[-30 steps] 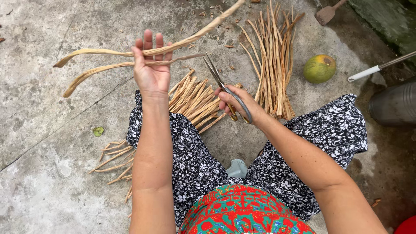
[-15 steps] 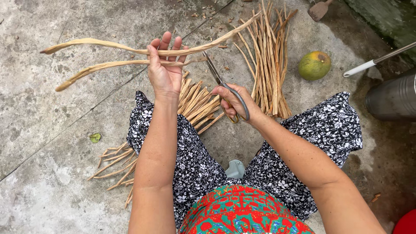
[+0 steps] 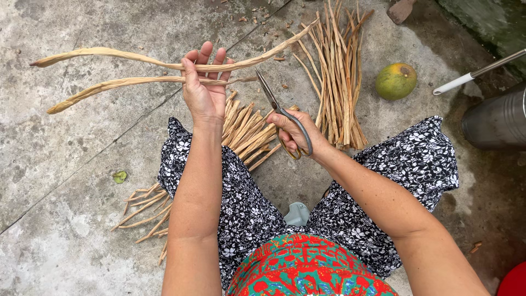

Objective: The person sits on a low stool and uses shears to split dried sticks into thin strips. They repeatedly pick up sticks, split them lengthwise, and place the resulting strips into a growing pile on the floor.

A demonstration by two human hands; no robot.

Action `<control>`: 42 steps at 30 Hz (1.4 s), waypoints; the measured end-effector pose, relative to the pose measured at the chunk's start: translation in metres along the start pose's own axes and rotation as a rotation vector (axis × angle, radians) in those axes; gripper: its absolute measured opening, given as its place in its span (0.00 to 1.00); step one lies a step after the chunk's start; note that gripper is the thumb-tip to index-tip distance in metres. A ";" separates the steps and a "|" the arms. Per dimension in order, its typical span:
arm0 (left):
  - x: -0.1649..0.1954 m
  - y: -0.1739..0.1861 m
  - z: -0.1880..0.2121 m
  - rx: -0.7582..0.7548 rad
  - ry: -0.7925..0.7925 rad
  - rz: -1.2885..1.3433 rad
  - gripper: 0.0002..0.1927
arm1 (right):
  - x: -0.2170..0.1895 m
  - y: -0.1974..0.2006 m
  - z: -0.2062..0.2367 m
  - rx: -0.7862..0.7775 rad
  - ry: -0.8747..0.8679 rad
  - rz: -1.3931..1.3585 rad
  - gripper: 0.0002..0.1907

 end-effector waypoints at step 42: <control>0.077 -0.068 0.082 -0.274 -0.846 -1.865 0.14 | -0.027 0.085 -0.014 0.181 0.311 0.655 0.22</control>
Point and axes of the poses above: each hand's wrist, its own z-axis away from the middle knuckle, its own y-axis out of the back of the hand, x = y × z, the point moved 7 cm from there along -z, towards the middle knuckle, and after that the axes turned 7 degrees about y, right-handed, at the moved point
